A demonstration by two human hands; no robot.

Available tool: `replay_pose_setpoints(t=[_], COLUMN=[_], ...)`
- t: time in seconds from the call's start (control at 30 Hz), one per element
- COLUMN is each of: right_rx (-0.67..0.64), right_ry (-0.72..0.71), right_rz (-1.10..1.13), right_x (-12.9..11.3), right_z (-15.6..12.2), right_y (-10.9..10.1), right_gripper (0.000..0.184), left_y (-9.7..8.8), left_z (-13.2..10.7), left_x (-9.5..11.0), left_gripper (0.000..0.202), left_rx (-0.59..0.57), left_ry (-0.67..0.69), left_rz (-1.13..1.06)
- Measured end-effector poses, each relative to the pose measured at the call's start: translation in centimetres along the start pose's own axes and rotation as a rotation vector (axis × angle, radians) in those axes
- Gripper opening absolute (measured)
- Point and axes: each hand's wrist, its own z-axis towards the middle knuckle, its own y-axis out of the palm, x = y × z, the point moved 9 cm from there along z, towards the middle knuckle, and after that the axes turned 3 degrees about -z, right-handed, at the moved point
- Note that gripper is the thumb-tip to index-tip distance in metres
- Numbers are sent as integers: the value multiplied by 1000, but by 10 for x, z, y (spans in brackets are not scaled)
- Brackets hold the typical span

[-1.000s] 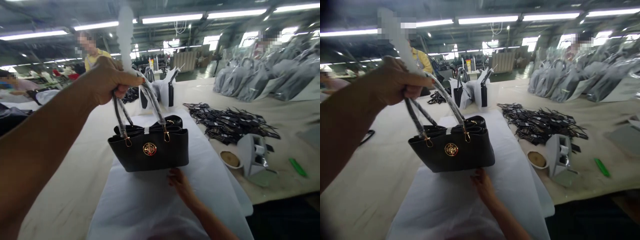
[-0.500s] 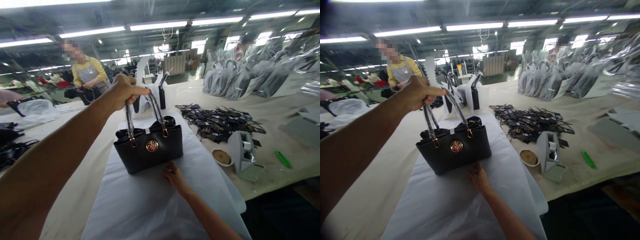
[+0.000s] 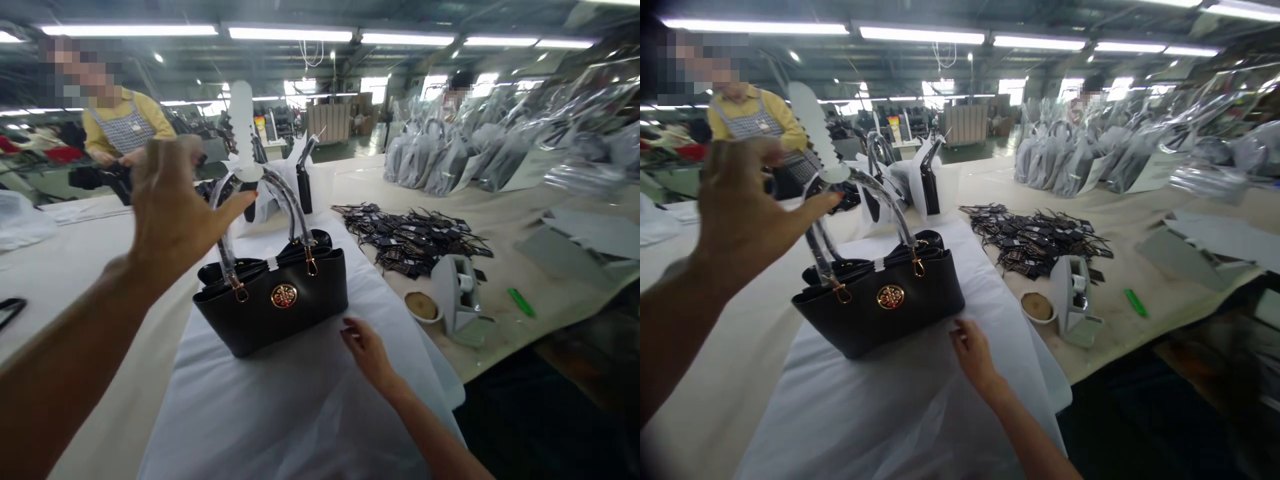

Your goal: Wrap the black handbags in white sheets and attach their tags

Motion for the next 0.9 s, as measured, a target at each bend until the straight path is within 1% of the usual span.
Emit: replay_pose_setpoints(t=[0.03,0.07,0.1,0.13,0.2,0.27,0.3,0.33,0.37,0.4,0.43,0.47,0.53,0.57,0.6,0.7,0.77,0.83,0.9], right_rx=[131,260,364,432,474,455,435,411,388,379,392,426,511,525,510,408,369,305,207], right_ry=[-61,-110,-144,-151,-101,-33,-15,-15,-29,-53,-80,-109,-160,-184,-211,-267,-259,-207,-169], right_rz=[-99,-221,-366,-519,-802,-1013,-1086,-1139,-1175,-1197,-1202,-1192,-1120,-1064,-1003,-835,-768,-714,-632], right_x=[-1,-1,0,3,17,35,42,48,51,51,49,43,28,20,13,-6,-13,-13,-11], right_z=[2,3,5,7,16,25,29,33,37,40,43,47,55,62,70,100,124,151,181], right_y=[-30,-59,-84,-103,-128,-139,-141,-142,-142,-142,-144,-147,-153,-153,-148,-118,-94,-69,-44], right_gripper=[29,31,34,37,42,43,42,40,39,38,39,40,42,43,44,44,45,45,46], left_y=[-12,-17,-14,-3,34,88,114,138,159,175,186,192,195,194,192,193,199,205,213], left_z=[-19,-43,-69,-96,-155,-215,-242,-266,-286,-302,-315,-323,-329,-329,-328,-330,-337,-344,-347], left_x=[14,27,36,46,65,78,79,77,72,67,61,56,49,47,45,44,46,47,43], left_gripper=[73,66,56,47,42,34,33,35,41,45,48,51,53,54,56,66,68,60,49], left_rx=[113,176,181,122,-35,-292,-403,-493,-575,-641,-697,-728,-741,-730,-715,-670,-635,-583,-564], left_ry=[156,288,361,447,553,579,562,527,475,436,399,365,319,305,301,334,394,433,372], left_rz=[54,55,12,-42,-162,-221,-209,-181,-150,-145,-143,-149,-179,-194,-205,-202,-191,-183,-157])
